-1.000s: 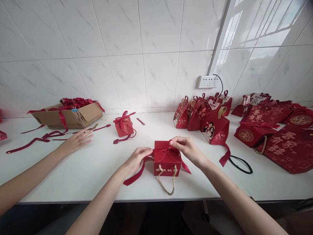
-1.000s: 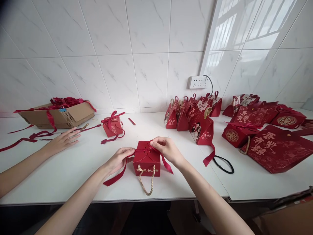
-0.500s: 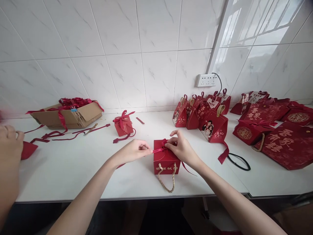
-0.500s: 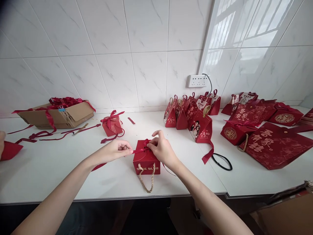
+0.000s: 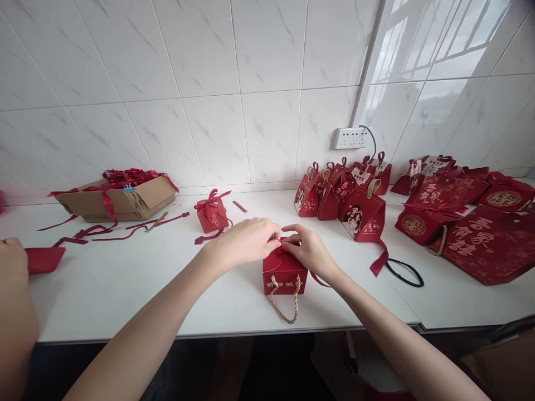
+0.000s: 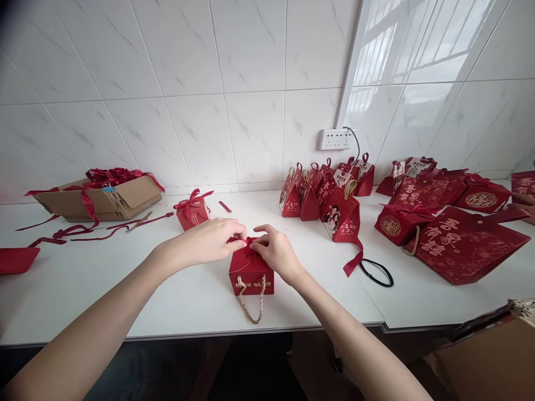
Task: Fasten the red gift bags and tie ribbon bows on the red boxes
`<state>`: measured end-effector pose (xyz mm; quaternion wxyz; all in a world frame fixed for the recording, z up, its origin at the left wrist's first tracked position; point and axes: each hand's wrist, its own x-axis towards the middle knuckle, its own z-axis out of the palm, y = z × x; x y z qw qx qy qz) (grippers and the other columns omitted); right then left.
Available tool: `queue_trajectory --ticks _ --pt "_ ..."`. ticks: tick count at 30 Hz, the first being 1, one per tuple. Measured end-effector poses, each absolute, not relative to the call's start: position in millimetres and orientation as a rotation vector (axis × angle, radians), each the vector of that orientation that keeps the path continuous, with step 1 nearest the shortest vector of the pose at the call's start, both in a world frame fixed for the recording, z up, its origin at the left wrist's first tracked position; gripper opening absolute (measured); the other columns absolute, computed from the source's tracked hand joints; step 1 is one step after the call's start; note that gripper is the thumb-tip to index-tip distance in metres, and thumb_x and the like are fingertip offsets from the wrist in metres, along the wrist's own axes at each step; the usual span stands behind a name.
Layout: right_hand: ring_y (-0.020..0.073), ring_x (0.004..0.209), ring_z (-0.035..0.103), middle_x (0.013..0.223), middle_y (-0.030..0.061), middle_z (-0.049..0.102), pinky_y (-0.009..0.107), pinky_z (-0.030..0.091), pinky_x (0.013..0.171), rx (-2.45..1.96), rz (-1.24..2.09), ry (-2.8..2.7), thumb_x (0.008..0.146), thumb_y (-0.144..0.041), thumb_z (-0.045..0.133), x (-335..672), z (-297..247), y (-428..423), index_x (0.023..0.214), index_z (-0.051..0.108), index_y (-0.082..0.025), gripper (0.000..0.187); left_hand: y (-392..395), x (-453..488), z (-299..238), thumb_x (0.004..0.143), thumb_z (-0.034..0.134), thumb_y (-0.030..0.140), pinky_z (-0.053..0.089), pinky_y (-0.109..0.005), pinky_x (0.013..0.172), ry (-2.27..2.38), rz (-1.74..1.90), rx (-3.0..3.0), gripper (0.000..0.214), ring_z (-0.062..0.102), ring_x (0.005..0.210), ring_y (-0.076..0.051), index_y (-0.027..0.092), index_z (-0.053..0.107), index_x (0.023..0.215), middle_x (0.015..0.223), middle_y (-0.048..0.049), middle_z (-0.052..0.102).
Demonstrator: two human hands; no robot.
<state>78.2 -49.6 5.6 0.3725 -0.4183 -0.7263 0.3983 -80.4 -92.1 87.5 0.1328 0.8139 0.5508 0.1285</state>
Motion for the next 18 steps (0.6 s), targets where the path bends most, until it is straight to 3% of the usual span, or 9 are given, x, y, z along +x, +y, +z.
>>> queue_trajectory --ticks 5,9,13,18 --pt "0.0157 0.069 0.064 0.072 0.0005 0.072 0.026 0.045 0.066 -0.997 0.997 -1.947 0.074 -0.017 0.053 79 7 -49 0.071 0.064 -0.019 0.012 -77 -74 86 0.072 0.048 0.021 0.024 -0.028 0.053 1.595 0.401 2.432 0.014 0.043 0.051 -0.015 0.021 0.056 0.060 0.063 -0.0023 0.055" --pt "0.0148 0.067 0.063 0.073 0.0003 0.071 0.024 0.043 0.063 -1.004 1.001 -1.945 0.075 -0.019 0.053 80 7 -49 0.073 0.066 -0.019 0.014 -67 -77 92 0.066 0.050 0.019 0.017 -0.029 0.048 1.577 0.287 2.346 0.012 0.030 0.043 -0.011 0.020 0.048 0.054 0.050 0.0008 0.042" --pt "0.0138 0.065 0.061 0.070 -0.0008 0.070 0.023 0.042 0.061 -1.004 0.991 -1.939 0.074 -0.018 0.051 79 7 -49 0.072 0.065 -0.018 0.014 -64 -79 98 0.062 0.051 0.020 0.011 -0.029 0.046 1.449 0.105 2.260 0.020 0.019 0.043 -0.009 0.019 0.036 0.050 0.051 0.0031 0.027" --pt "0.0123 0.061 0.056 0.065 -0.0014 0.066 0.022 0.039 0.057 -0.994 0.956 -1.956 0.073 -0.013 0.047 77 6 -50 0.065 0.061 -0.017 0.016 -63 -75 100 0.068 0.050 0.026 0.017 -0.028 0.045 1.434 0.080 2.275 0.015 0.026 0.045 -0.009 0.019 0.047 0.055 0.054 0.0026 0.038"
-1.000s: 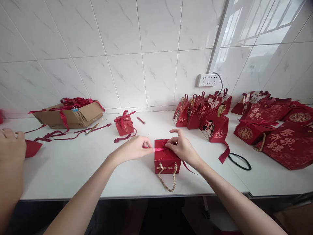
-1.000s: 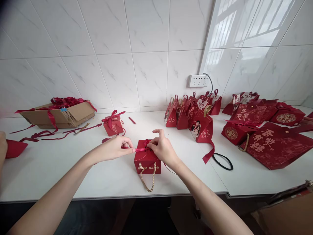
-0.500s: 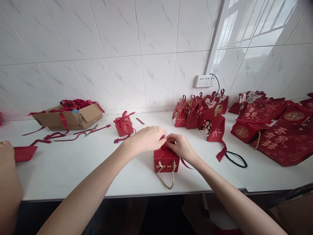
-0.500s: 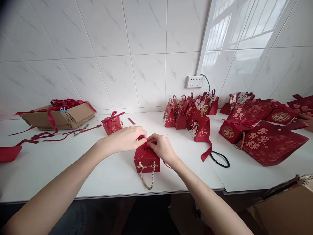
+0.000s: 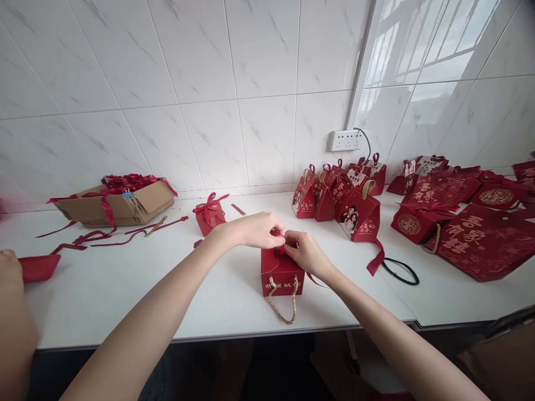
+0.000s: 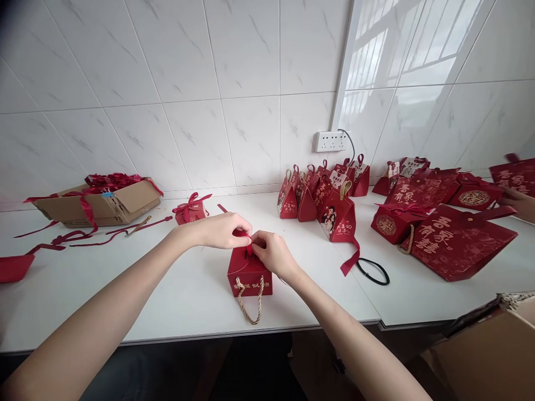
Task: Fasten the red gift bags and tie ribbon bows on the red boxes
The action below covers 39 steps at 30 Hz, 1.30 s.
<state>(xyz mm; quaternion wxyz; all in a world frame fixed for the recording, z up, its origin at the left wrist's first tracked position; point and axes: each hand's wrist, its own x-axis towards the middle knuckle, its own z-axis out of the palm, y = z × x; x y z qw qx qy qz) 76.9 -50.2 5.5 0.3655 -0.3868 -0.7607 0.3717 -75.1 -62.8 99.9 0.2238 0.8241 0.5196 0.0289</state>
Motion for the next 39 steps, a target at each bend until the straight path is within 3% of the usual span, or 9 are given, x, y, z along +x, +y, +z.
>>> queue_trajectory --ticks 6,11,20,26,29,32,39 --pt "0.0143 0.068 0.058 0.075 0.0016 0.067 0.024 0.042 0.062 -0.952 1.104 -1.920 0.077 -0.020 0.049 79 2 -50 0.075 0.063 -0.017 0.015 -57 -83 90 0.077 0.043 0.034 0.026 -0.027 0.048 1.636 0.177 2.322 0.020 0.042 0.049 -0.013 0.022 0.057 0.070 0.063 0.0003 0.056" --pt "0.0149 0.071 0.058 0.078 0.0022 0.066 0.025 0.043 0.066 -0.955 1.107 -1.905 0.077 -0.026 0.053 81 1 -48 0.075 0.063 -0.017 0.014 -52 -97 65 0.080 0.047 0.034 0.040 -0.026 0.063 1.571 0.421 2.258 0.015 0.059 0.078 -0.018 0.023 0.056 0.084 0.088 -0.0008 0.065" --pt "0.0143 0.069 0.057 0.078 0.0031 0.065 0.025 0.044 0.064 -0.992 1.128 -1.731 0.075 -0.033 0.055 78 -3 -52 0.075 0.061 -0.016 0.018 -64 -98 27 0.081 0.050 0.028 0.044 -0.029 0.081 1.462 0.712 2.260 0.013 0.057 0.091 -0.018 0.021 0.060 0.081 0.092 -0.0023 0.062" --pt "0.0137 0.065 0.056 0.072 0.0019 0.064 0.024 0.043 0.059 -0.989 1.126 -1.656 0.074 -0.029 0.053 75 -5 -53 0.073 0.060 -0.017 0.014 -79 -90 17 0.079 0.040 0.015 0.043 -0.034 0.092 1.405 0.864 2.173 0.024 0.053 0.104 -0.020 0.019 0.064 0.083 0.104 -0.0055 0.060" --pt "0.0134 0.064 0.056 0.072 0.0015 0.063 0.024 0.043 0.058 -1.006 1.116 -1.657 0.074 -0.030 0.053 75 -5 -55 0.074 0.060 -0.017 0.015 -82 -87 16 0.080 0.049 0.026 0.041 -0.036 0.096 1.420 0.888 2.034 0.018 0.050 0.111 -0.023 0.019 0.066 0.082 0.114 -0.0064 0.057" --pt "0.0135 0.065 0.056 0.072 0.0015 0.063 0.025 0.042 0.060 -1.009 1.089 -1.681 0.075 -0.032 0.053 76 -4 -54 0.074 0.059 -0.017 0.016 -80 -84 15 0.080 0.051 0.041 0.042 -0.037 0.096 1.419 0.921 1.876 0.028 0.050 0.113 -0.024 0.018 0.068 0.086 0.118 -0.0082 0.055" --pt "0.0133 0.065 0.055 0.070 0.0008 0.062 0.026 0.042 0.062 -0.899 1.082 -1.784 0.078 -0.032 0.050 82 -4 -48 0.074 0.058 -0.017 0.017 -74 -80 14 0.079 0.051 0.032 0.040 -0.036 0.099 1.350 0.963 1.609 0.023 0.053 0.112 -0.023 0.018 0.069 0.078 0.122 -0.0078 0.056"
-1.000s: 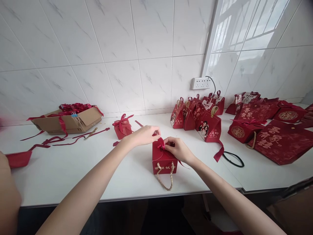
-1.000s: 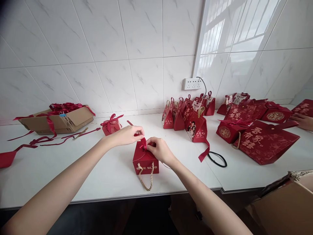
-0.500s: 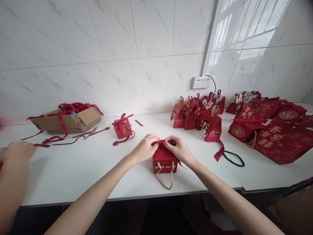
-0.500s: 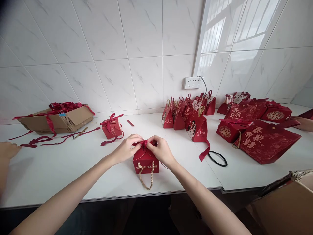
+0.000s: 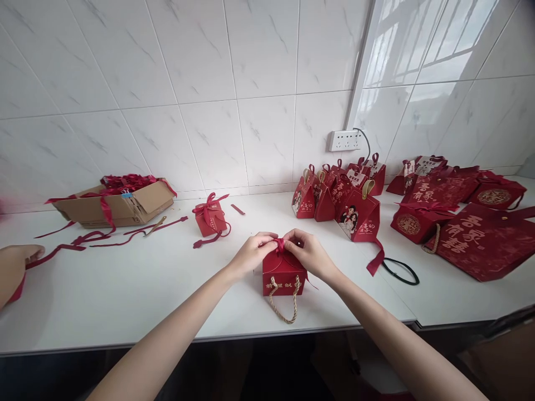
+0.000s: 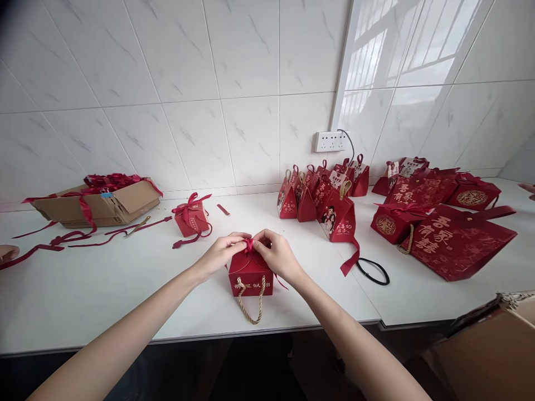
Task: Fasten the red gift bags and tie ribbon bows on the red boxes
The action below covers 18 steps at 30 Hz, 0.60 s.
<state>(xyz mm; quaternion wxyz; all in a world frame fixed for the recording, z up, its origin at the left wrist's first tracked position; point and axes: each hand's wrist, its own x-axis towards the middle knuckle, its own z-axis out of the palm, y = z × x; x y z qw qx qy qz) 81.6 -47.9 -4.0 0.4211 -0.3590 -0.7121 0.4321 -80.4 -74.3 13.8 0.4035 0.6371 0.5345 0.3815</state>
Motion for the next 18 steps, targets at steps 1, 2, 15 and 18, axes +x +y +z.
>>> queue_trajectory --ticks 1,2,15,18 --pt "0.0134 0.065 0.055 0.070 0.0007 0.062 0.026 0.042 0.062 -0.903 1.069 -1.794 0.078 -0.032 0.050 82.1 -4.0 -47.5 0.074 0.058 -0.018 0.017 -74.5 -79.8 14.2 0.079 0.051 0.031 0.040 -0.036 0.100 1.343 0.966 1.576 0.023 0.052 0.115 -0.024 0.018 0.069 0.078 0.125 -0.0074 0.055" --pt "0.0135 0.066 0.056 0.070 0.0008 0.062 0.026 0.042 0.063 -0.915 1.047 -1.800 0.079 -0.031 0.050 82.5 -3.9 -47.5 0.074 0.058 -0.018 0.017 -74.9 -79.1 14.7 0.079 0.050 0.030 0.039 -0.036 0.100 1.331 0.965 1.549 0.022 0.050 0.118 -0.024 0.018 0.069 0.077 0.128 -0.0071 0.053" --pt "0.0155 0.067 0.058 0.072 0.0026 0.065 0.028 0.043 0.063 -1.017 0.934 -1.760 0.079 -0.033 0.052 81.8 -2.1 -50.9 0.075 0.058 -0.019 0.016 -76.1 -74.4 13.8 0.078 0.057 0.039 0.044 -0.036 0.094 1.293 0.954 1.519 0.025 0.047 0.121 -0.026 0.016 0.068 0.075 0.137 -0.0089 0.043" --pt "0.0156 0.067 0.058 0.072 0.0024 0.066 0.028 0.043 0.065 -0.986 0.931 -1.767 0.078 -0.035 0.055 83.6 -2.5 -48.8 0.075 0.058 -0.019 0.017 -77.5 -73.2 14.5 0.076 0.059 0.035 0.044 -0.036 0.093 1.215 0.966 1.428 0.021 0.043 0.125 -0.027 0.016 0.068 0.071 0.141 -0.0075 0.039"
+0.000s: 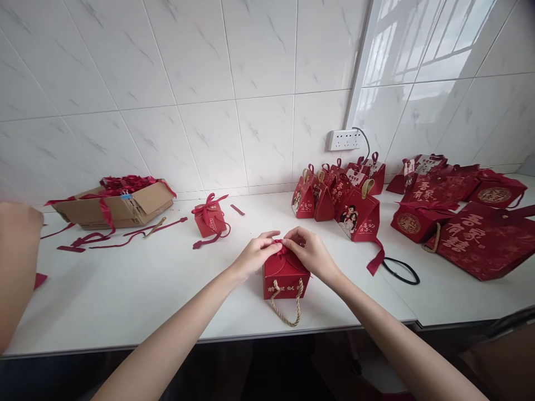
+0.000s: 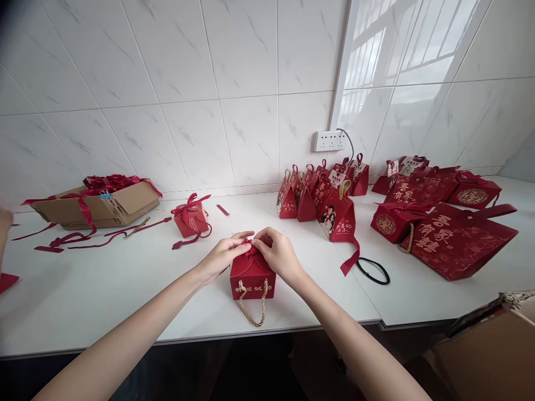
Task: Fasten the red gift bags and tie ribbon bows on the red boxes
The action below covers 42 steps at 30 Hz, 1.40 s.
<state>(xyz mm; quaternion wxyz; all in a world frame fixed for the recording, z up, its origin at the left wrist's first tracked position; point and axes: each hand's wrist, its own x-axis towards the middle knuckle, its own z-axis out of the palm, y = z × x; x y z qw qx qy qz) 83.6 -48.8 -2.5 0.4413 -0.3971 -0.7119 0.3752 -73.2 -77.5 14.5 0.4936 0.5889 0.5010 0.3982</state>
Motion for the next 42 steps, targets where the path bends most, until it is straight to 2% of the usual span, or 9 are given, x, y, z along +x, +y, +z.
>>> queue_trajectory --ticks 7,12,16,19,23,26,32,38,42 --pt "0.0155 0.068 0.059 0.072 0.0016 0.065 0.028 0.044 0.066 -0.990 0.887 -1.808 0.081 -0.033 0.054 84 -5 -49 0.077 0.057 -0.019 0.015 -77 -73 12 0.069 0.061 0.028 0.048 -0.030 0.086 1.072 0.982 1.188 0.015 0.044 0.124 -0.027 0.015 0.066 0.064 0.150 -0.0009 0.025" --pt "0.0149 0.073 0.060 0.087 0.0032 0.060 0.030 0.047 0.071 -0.920 0.708 -1.869 0.084 -0.032 0.054 89 -6 -53 0.082 0.056 -0.020 0.012 -78 -74 12 0.073 0.059 0.032 0.047 -0.030 0.088 1.142 1.019 1.167 0.019 0.049 0.120 -0.026 0.016 0.067 0.069 0.148 -0.0025 0.032" --pt "0.0190 0.093 0.059 0.098 0.0055 0.054 0.033 0.048 0.082 -0.845 0.564 -1.991 0.080 -0.027 0.061 96 -4 -59 0.082 0.062 -0.022 0.005 -78 -77 8 0.075 0.058 0.034 0.045 -0.034 0.091 1.175 1.012 1.167 0.034 0.054 0.115 -0.025 0.019 0.066 0.103 0.134 -0.0077 0.052" --pt "0.0187 0.090 0.060 0.100 0.0057 0.054 0.033 0.049 0.079 -0.876 0.501 -2.041 0.079 -0.022 0.063 98 -3 -60 0.081 0.065 -0.022 0.003 -78 -79 7 0.075 0.056 0.034 0.045 -0.035 0.093 1.160 0.995 1.162 0.047 0.055 0.114 -0.024 0.018 0.057 0.120 0.126 -0.0086 0.058" --pt "0.0170 0.080 0.059 0.097 0.0053 0.055 0.033 0.048 0.074 -0.898 0.418 -2.048 0.080 -0.018 0.062 97 -5 -58 0.074 0.066 -0.021 0.007 -80 -78 9 0.074 0.056 0.034 0.041 -0.035 0.099 1.181 1.002 1.256 0.025 0.044 0.125 -0.026 0.019 0.070 0.088 0.145 -0.0010 0.038" --pt "0.0177 0.080 0.058 0.089 0.0044 0.056 0.035 0.045 0.077 -0.880 0.327 -2.059 0.081 -0.016 0.059 95 -6 -57 0.075 0.065 -0.021 0.010 -82 -77 11 0.077 0.054 0.036 0.036 -0.035 0.103 1.252 1.002 1.350 0.024 0.037 0.130 -0.026 0.019 0.068 0.070 0.146 0.0004 0.035" --pt "0.0181 0.078 0.058 0.087 0.0049 0.058 0.037 0.041 0.077 -0.876 0.200 -2.078 0.085 -0.016 0.051 96 -7 -59 0.075 0.062 -0.020 0.016 -84 -81 8 0.080 0.049 0.039 0.033 -0.035 0.104 1.386 1.067 1.476 0.029 0.040 0.128 -0.026 0.018 0.064 0.065 0.141 -0.0034 0.043" --pt "0.0210 0.091 0.057 0.092 0.0072 0.056 0.038 0.042 0.083 -0.923 0.478 -2.000 0.085 -0.023 0.049 98 -3 -63 0.075 0.056 -0.020 0.013 -91 -85 11 0.081 0.050 0.039 0.024 -0.042 0.110 1.558 1.032 1.698 0.025 0.034 0.131 -0.027 0.021 0.065 0.071 0.139 -0.0029 0.044" --pt "0.0222 0.101 0.055 0.098 0.0080 0.055 0.038 0.039 0.091 -1.023 0.672 -1.890 0.083 -0.029 0.049 96 0 -64 0.071 0.054 -0.020 0.016 -95 -85 15 0.080 0.049 0.032 0.018 -0.048 0.111 1.659 1.012 1.782 0.020 0.031 0.132 -0.026 0.022 0.059 0.065 0.136 -0.0016 0.046"
